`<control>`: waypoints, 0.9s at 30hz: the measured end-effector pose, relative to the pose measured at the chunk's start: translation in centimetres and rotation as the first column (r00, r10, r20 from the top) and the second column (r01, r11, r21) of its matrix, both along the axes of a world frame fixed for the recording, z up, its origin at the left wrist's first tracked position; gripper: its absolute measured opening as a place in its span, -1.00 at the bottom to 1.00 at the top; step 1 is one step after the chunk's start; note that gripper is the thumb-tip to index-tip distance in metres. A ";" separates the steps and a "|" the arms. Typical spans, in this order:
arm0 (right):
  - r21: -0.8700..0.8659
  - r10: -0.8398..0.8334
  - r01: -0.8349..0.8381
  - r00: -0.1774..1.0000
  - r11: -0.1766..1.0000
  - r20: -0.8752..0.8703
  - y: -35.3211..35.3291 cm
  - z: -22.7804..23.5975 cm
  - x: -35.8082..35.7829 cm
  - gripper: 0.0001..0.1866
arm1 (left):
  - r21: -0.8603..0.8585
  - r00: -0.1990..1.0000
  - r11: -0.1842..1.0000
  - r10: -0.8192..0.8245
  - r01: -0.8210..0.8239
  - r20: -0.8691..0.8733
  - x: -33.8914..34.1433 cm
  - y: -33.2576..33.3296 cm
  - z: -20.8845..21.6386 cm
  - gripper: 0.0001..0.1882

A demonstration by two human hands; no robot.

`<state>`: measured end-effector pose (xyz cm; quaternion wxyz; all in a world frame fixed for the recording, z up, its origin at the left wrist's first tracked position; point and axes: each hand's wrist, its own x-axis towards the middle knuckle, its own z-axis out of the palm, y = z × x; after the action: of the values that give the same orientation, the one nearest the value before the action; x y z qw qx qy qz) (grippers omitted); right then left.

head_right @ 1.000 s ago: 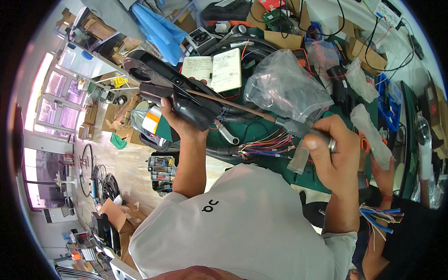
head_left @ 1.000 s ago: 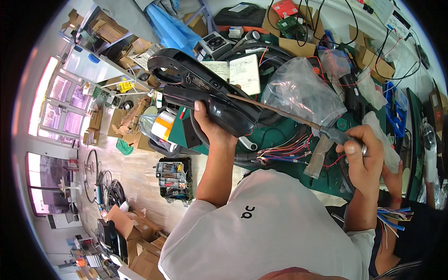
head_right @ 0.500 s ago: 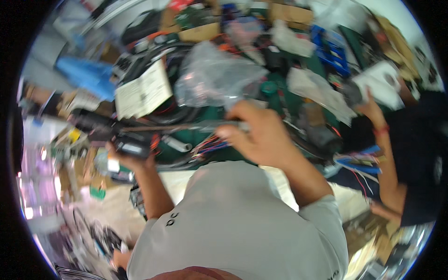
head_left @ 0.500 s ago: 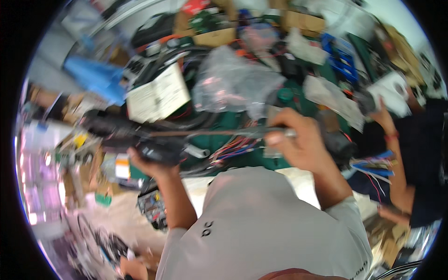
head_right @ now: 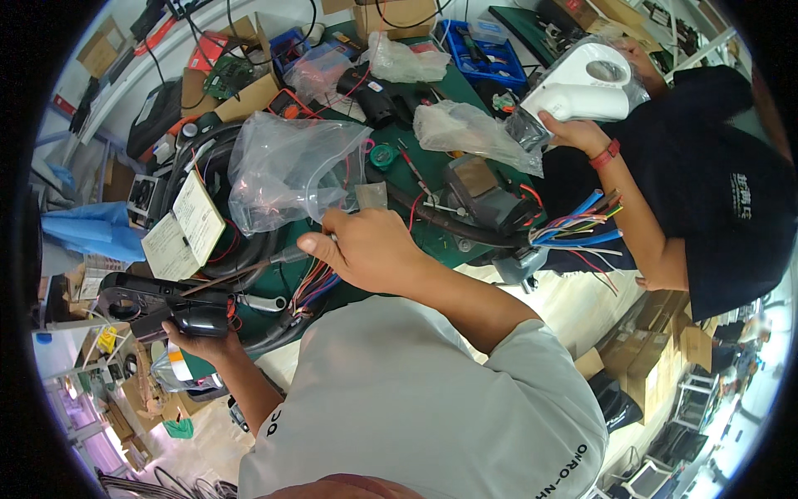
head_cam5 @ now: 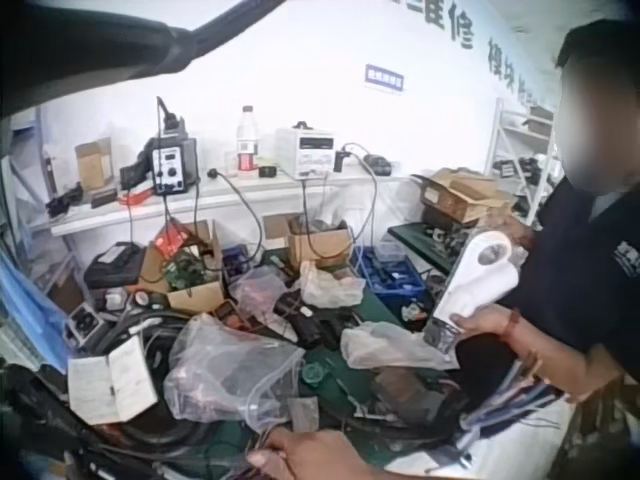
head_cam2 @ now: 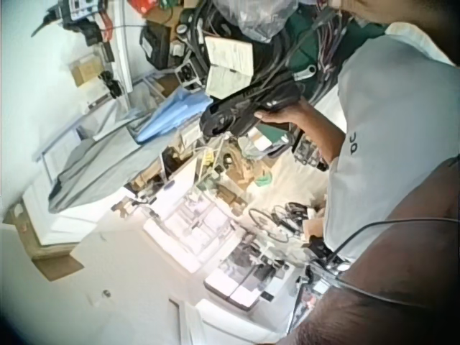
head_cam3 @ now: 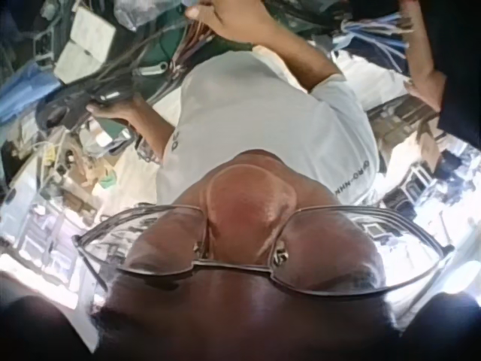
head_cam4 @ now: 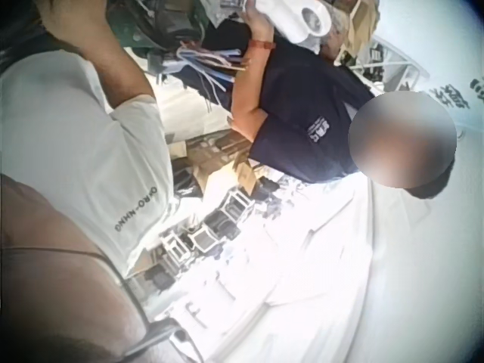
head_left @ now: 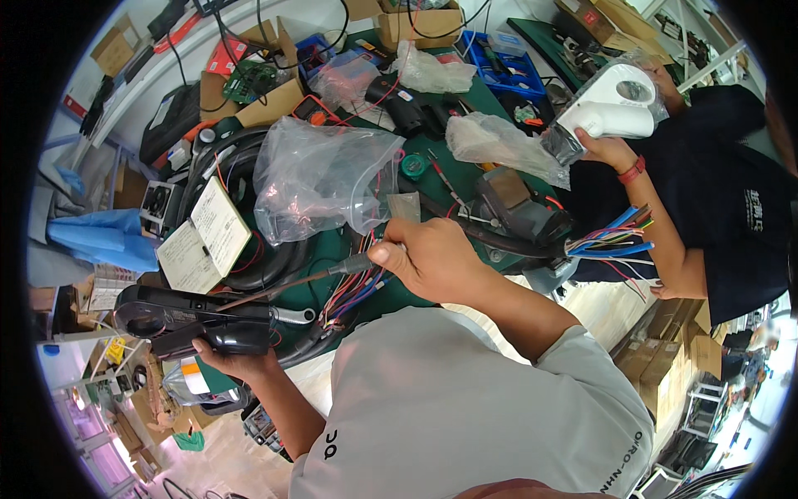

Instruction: The person unscrews multiple fasteners from a black plastic electronic housing using a screwdriver and pries the sections of the casing apart with a small hand tool.

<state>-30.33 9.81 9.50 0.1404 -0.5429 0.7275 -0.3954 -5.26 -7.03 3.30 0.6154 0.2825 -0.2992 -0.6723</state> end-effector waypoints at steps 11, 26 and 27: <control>-0.293 0.230 -0.121 0.899 0.948 0.373 -0.2 -0.1 0.2 -0.59 | 0.026 1.000 1.000 0.002 -0.003 0.006 -1.2 0.1 0.0 -0.34; -0.146 0.175 -0.131 0.917 0.981 0.358 0.2 1.5 0.4 -0.61 | 0.191 0.998 0.982 0.020 -0.010 -0.053 -1.4 0.2 0.4 -0.43; -0.118 0.117 -0.091 0.964 0.989 0.238 0.1 1.5 0.4 -0.64 | 0.061 0.998 0.998 -0.004 0.008 -0.067 -1.2 -0.4 -0.5 -0.39</control>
<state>-29.94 9.95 11.02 0.2204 -0.5343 0.6530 -0.4894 -6.49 -7.40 2.81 0.6138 0.2779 -0.2587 -0.6922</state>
